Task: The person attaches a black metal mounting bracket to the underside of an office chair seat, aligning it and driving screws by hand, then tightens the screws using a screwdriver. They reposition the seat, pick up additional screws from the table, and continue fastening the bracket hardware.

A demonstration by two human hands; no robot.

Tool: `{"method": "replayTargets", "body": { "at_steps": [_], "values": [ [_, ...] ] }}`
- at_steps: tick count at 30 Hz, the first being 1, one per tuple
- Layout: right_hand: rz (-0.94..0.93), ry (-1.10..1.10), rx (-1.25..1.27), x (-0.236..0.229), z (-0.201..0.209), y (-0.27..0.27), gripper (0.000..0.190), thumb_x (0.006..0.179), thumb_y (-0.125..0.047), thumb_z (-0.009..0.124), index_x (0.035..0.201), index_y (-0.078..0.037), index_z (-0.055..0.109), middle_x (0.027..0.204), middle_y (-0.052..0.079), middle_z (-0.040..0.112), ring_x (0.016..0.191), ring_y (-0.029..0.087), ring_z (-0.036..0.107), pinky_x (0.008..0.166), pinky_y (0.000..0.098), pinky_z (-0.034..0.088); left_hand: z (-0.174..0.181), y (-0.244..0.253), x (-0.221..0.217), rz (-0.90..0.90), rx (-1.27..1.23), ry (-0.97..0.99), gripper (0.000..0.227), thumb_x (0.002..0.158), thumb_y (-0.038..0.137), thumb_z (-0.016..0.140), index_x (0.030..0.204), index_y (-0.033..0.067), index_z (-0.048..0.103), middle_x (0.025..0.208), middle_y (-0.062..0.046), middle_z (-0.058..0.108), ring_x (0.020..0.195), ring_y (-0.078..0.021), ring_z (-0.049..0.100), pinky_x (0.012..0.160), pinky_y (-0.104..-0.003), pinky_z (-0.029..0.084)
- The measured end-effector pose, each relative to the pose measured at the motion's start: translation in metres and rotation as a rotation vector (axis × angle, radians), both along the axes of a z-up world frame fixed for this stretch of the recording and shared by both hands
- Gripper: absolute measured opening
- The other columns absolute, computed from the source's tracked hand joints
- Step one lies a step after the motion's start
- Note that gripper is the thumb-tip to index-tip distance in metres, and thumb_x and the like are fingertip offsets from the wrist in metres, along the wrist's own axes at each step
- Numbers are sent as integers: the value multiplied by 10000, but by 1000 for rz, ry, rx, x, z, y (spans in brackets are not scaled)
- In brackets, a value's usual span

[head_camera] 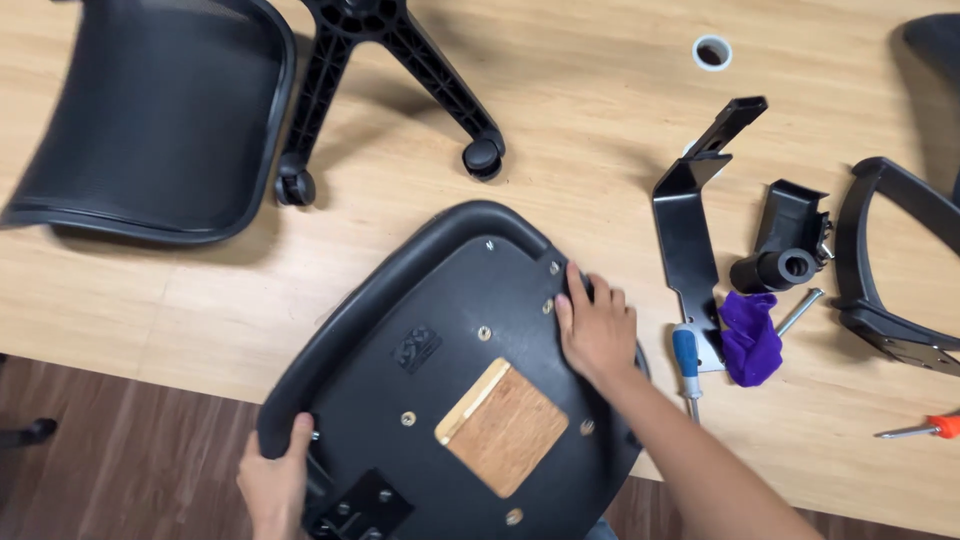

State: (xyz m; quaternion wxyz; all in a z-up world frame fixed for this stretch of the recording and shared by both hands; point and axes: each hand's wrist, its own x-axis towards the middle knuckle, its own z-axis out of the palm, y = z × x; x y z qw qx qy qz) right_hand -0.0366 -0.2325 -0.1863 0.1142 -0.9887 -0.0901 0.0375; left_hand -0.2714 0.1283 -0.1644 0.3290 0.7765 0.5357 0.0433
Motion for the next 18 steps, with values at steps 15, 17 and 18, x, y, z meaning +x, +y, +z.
{"method": "replayTargets", "body": {
  "at_steps": [15,17,18],
  "values": [
    [305,-270,160,76,11,-2,412,942,-294,646,1333,-168,681,1340,98,599,1206,302,554,1015,446,439,-20,-39,-31,-432,404,291,800,702,590,790,1292,61,676,1365,-227,564,1334,-431,488,1110,-524,437],
    [278,-317,159,70,10,-2,374,915,-248,676,1277,-157,704,1326,101,598,1213,308,551,1040,455,429,31,-60,23,-554,447,110,861,715,487,789,1389,5,556,1430,-289,458,1344,-489,429,1103,-563,378],
    [258,-373,156,66,11,-3,338,888,-201,706,1221,-147,727,1313,103,597,1219,313,549,1065,464,419,57,-72,50,-662,488,-83,945,729,384,792,1486,-57,440,1494,-356,355,1353,-550,372,1096,-605,320]
  ]
}}
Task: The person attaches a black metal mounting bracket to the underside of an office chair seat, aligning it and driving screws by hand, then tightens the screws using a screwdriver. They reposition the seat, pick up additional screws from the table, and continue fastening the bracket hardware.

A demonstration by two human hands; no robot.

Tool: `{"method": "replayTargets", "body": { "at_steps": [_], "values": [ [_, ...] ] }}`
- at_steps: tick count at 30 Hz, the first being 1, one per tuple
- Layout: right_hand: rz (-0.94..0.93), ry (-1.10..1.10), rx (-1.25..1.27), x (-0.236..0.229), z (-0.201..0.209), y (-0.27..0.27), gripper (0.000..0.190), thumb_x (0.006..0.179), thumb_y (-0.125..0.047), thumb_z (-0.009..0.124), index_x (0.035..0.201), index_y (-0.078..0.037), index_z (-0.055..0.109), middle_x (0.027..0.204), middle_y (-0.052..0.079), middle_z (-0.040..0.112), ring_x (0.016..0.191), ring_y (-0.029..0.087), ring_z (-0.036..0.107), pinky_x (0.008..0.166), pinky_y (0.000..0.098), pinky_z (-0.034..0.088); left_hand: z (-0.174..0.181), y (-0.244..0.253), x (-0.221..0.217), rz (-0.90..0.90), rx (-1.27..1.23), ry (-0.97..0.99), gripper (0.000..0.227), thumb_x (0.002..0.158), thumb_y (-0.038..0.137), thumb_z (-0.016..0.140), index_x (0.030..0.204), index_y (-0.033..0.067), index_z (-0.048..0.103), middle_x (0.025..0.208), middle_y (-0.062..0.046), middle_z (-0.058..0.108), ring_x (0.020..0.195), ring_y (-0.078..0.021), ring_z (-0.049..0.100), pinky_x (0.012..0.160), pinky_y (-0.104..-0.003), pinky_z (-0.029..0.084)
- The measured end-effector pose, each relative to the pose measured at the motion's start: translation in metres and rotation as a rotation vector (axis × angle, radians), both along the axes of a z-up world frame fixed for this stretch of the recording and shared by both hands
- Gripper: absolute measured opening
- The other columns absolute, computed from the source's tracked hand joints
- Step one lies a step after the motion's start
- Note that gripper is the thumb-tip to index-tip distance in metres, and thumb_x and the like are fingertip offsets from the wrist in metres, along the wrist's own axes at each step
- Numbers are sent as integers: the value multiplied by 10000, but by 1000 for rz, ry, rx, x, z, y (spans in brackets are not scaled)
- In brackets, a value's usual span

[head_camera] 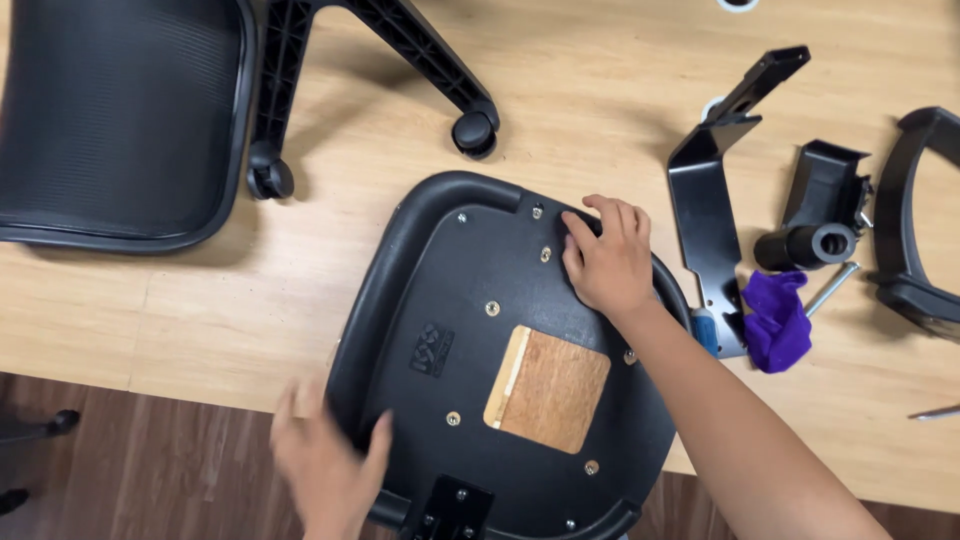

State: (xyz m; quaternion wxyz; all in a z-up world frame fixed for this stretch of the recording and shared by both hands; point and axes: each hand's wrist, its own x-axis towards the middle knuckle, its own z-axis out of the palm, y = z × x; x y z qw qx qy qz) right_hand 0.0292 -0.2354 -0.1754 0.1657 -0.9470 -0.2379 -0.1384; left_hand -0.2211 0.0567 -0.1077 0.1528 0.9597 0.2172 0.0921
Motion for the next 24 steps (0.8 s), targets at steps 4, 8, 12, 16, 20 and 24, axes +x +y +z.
{"method": "replayTargets", "body": {
  "at_steps": [4,8,12,16,20,24],
  "values": [
    [-105,12,-30,-16,-6,8,305,870,-145,715,1173,-141,748,1253,84,601,1188,307,553,1044,481,407,0,-40,119,-440,37,-192,682,817,266,780,1431,99,535,1540,-213,413,1432,-440,394,1189,-563,326],
    [-246,150,11,-53,4,26,422,901,-186,653,1307,-79,691,1372,155,556,1262,352,509,1083,515,363,-31,-69,212,-931,100,-55,634,933,305,665,1498,71,498,1600,-180,393,1536,-319,283,1262,-527,204],
    [-306,223,-4,-68,11,35,557,945,-312,575,1440,-57,589,1566,261,405,1465,413,330,1199,604,189,-45,-70,242,-960,47,37,645,956,402,599,1500,69,499,1632,-137,361,1556,-284,239,1275,-519,131],
    [-324,321,-11,-66,6,33,610,944,-378,552,1474,-76,554,1605,300,314,1520,435,195,1196,648,92,-39,-70,235,-939,29,42,676,937,443,590,1492,65,509,1651,-139,327,1555,-280,220,1267,-527,121],
    [-241,326,-23,-65,4,24,617,956,-403,563,1485,-85,547,1628,304,281,1548,441,162,1218,658,78,-41,-79,225,-902,67,103,775,926,523,560,1519,37,452,1665,-175,268,1565,-321,154,1254,-567,92],
    [-158,319,7,-58,10,10,598,945,-407,582,1466,-114,565,1632,269,301,1553,418,194,1230,651,92,-46,-87,210,-813,104,162,877,916,584,536,1552,6,363,1667,-210,212,1562,-369,90,1235,-604,57]
  ]
}}
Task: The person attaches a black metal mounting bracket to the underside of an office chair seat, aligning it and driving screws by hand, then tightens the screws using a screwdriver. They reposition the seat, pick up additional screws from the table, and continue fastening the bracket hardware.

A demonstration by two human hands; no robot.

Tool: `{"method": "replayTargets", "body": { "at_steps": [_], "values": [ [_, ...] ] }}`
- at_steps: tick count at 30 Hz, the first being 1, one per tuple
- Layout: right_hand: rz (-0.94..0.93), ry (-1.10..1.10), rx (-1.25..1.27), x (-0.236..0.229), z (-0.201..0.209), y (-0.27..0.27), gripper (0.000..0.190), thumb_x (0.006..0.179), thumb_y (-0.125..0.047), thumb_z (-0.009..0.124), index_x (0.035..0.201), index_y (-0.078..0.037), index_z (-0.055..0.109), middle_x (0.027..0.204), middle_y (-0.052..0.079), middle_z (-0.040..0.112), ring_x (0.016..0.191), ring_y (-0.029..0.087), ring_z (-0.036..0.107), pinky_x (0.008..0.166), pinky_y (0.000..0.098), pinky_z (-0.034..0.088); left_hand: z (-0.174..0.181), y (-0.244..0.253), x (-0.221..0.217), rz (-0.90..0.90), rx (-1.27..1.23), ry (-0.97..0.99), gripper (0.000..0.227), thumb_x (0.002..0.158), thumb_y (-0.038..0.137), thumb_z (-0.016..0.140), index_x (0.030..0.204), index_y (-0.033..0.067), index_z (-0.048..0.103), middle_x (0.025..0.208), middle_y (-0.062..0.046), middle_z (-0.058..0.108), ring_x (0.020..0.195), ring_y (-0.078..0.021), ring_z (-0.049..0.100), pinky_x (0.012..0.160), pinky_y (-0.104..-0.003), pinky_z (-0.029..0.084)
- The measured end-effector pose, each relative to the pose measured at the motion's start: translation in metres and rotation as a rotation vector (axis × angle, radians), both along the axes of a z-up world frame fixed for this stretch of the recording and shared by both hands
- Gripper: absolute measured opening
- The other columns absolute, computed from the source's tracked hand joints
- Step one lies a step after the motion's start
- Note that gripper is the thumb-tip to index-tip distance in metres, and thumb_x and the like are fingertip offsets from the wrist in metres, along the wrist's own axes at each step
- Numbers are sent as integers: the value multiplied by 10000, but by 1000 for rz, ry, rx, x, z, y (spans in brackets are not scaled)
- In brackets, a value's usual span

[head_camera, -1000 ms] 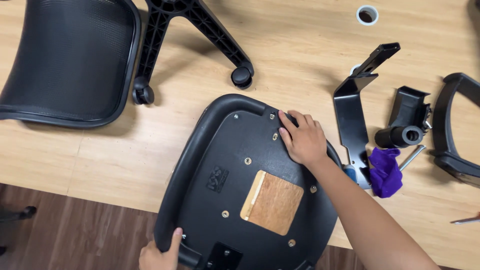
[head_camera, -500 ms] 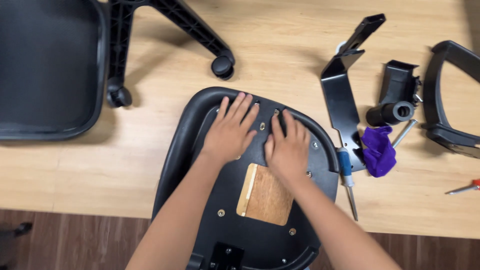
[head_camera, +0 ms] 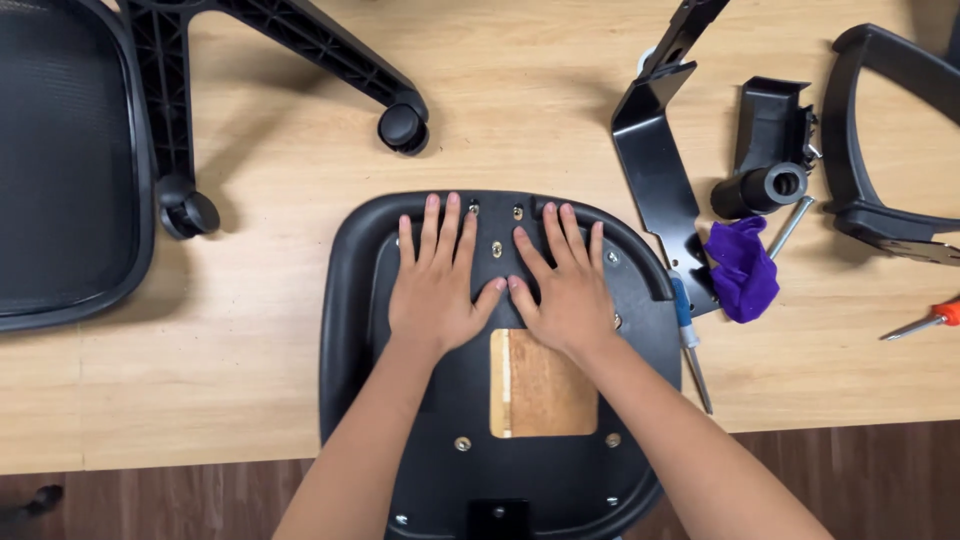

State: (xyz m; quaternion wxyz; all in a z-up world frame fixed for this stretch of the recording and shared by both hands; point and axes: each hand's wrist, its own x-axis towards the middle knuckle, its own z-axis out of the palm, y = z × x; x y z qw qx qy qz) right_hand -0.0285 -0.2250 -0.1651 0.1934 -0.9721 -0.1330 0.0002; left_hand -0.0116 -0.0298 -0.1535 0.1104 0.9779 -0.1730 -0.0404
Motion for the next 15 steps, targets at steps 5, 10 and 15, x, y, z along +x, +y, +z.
{"method": "replayTargets", "body": {
  "at_steps": [5,10,15],
  "values": [
    [-13,-12,-9,-10,4,3,592,940,-394,597,1459,-110,584,1628,247,319,1546,390,216,1227,636,104,5,-5,-5,2,1,30,905,892,594,542,1547,2,344,1653,-218,192,1545,-371,78,1218,-604,46],
    [-41,-46,65,-16,-1,-11,525,927,-322,664,1397,-89,636,1606,220,372,1535,379,274,1236,595,160,2,-3,-8,3,-94,25,833,890,546,587,1492,-7,428,1647,-227,221,1549,-366,95,1240,-552,83],
    [-234,-316,117,1,31,-110,332,753,-52,772,1080,-56,712,1299,113,643,1250,345,602,1039,443,499,-2,-3,-8,17,-134,-8,679,913,469,611,1391,-8,553,1585,-203,355,1511,-348,246,1228,-512,192]
  ]
}}
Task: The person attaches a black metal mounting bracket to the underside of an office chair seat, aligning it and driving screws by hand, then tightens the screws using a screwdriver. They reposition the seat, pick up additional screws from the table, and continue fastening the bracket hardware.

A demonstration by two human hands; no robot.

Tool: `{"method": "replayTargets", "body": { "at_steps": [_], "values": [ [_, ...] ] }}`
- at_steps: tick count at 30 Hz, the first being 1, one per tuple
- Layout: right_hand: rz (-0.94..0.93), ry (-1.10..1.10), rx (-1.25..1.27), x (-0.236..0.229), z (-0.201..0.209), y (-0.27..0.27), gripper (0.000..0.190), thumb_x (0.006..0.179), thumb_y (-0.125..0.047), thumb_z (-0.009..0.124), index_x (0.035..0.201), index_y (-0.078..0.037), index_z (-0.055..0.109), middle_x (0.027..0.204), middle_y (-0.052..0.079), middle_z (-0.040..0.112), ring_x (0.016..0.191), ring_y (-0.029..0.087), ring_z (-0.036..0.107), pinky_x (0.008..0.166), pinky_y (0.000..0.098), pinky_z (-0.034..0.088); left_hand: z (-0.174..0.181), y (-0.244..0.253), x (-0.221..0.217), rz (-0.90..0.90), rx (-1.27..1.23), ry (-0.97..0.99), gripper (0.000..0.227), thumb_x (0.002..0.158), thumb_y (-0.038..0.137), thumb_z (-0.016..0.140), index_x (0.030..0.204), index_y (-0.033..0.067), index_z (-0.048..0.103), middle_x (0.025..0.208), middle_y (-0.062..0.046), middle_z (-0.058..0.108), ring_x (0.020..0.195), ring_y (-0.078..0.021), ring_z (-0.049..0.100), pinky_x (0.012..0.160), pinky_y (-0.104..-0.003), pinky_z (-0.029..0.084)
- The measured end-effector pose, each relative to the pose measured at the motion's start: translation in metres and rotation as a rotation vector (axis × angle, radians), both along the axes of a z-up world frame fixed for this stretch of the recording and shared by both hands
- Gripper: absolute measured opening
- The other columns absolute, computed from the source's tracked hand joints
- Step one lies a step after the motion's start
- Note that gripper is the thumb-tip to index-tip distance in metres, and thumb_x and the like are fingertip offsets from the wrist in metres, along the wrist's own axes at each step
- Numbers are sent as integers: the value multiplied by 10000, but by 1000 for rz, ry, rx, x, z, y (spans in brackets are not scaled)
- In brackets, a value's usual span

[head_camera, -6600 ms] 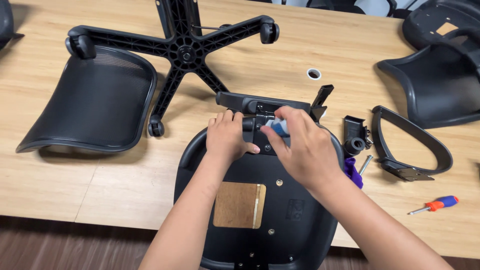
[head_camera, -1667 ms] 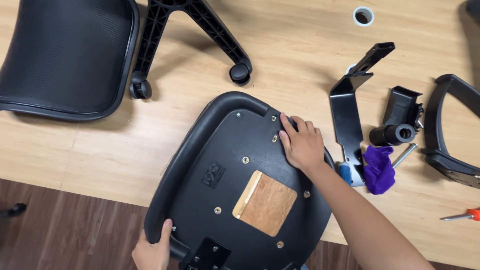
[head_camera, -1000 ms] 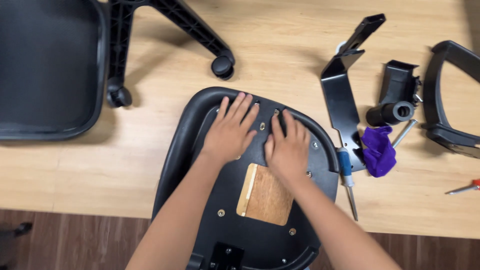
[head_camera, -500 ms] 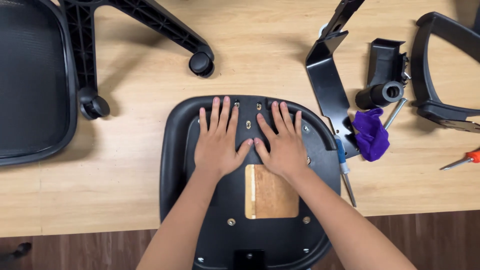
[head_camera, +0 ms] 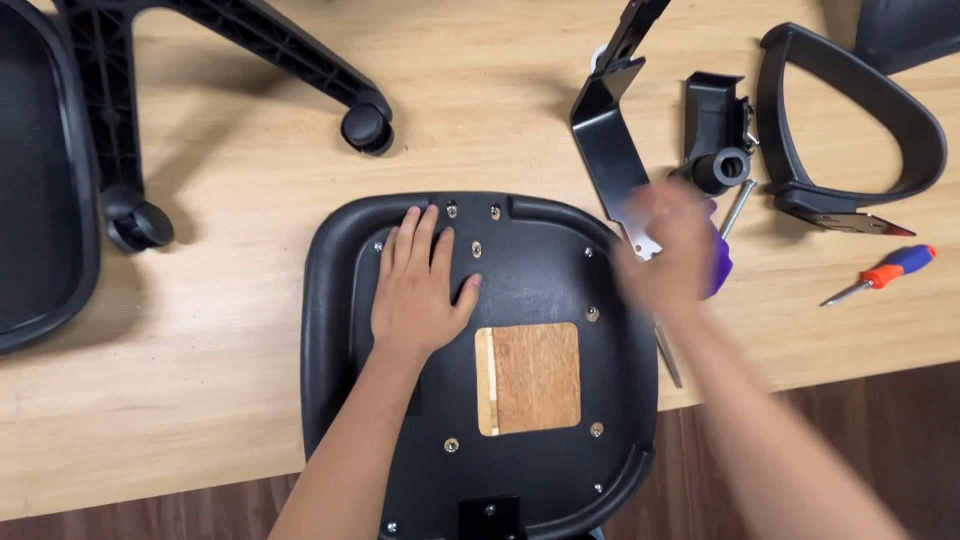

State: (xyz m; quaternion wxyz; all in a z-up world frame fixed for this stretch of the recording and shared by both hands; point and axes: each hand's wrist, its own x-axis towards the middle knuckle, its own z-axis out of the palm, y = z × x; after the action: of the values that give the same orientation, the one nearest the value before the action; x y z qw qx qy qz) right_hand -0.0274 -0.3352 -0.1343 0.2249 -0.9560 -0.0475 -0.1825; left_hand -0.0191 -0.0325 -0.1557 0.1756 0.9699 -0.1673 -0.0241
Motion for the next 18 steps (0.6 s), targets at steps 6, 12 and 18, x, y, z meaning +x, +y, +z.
{"method": "replayTargets", "body": {
  "at_steps": [6,12,18],
  "values": [
    [-273,178,-625,13,-33,-202,304,957,-175,698,1245,-75,711,1327,142,630,1386,367,504,1138,518,389,1,0,0,-4,10,-54,652,916,448,616,1377,-12,569,1462,-202,479,1402,-349,390,1227,-510,238],
    [-465,930,-1006,35,-73,-245,372,982,-249,569,1294,-225,770,1395,95,705,1360,343,575,1059,539,375,2,-2,-1,11,-54,-97,597,904,394,651,1336,-12,590,1414,-189,532,1372,-359,440,1212,-516,273],
    [-477,922,-1090,50,-95,-267,349,1020,-240,531,1231,-211,807,1336,40,746,1255,327,667,911,584,458,6,-2,-1,10,-42,-99,587,871,382,672,1303,-9,605,1390,-196,550,1354,-366,447,1195,-519,281]
  ]
}}
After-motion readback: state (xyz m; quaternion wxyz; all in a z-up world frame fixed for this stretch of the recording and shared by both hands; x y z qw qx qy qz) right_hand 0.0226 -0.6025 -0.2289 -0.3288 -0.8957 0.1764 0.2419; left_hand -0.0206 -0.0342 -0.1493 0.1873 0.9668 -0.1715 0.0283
